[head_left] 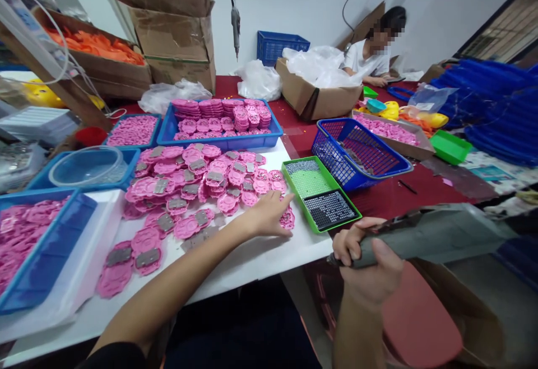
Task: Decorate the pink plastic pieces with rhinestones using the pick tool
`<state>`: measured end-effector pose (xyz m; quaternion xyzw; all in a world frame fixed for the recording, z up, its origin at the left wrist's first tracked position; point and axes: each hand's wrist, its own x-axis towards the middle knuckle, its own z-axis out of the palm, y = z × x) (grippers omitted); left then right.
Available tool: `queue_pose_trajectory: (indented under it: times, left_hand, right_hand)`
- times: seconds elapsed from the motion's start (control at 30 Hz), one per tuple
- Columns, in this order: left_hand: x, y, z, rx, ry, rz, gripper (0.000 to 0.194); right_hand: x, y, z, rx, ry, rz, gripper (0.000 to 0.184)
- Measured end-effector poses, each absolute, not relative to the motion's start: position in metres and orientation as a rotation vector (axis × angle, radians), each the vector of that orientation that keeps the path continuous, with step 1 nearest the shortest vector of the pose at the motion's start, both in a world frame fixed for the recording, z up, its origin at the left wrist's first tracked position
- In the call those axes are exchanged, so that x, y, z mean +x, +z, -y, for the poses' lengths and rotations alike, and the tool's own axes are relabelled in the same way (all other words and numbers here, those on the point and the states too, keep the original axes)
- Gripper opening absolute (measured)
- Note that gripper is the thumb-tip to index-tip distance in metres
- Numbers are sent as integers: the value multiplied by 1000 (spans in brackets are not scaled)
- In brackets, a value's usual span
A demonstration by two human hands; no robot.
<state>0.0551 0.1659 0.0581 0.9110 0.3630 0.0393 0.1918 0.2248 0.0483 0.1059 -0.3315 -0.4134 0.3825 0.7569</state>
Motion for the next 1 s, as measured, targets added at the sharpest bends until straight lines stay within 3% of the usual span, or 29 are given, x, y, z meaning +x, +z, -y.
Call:
queue_pose_trajectory:
  times: [0.3, 0.73, 0.9, 1.0]
  left_hand:
    - [34, 65, -151, 2572, 207, -975, 105]
    - [11, 54, -146, 2563, -90, -1029, 126]
    - [7, 70, -181, 2552, 113, -1050, 104]
    - [15, 78, -225, 2598, 101, -1202, 111]
  right_hand:
    - [233, 113, -38, -754, 821, 902, 17]
    - [230, 109, -37, -773, 833, 888, 16]
    - [229, 109, -38, -737, 832, 881, 15]
    - [224, 110, -42, -709, 843, 874, 15]
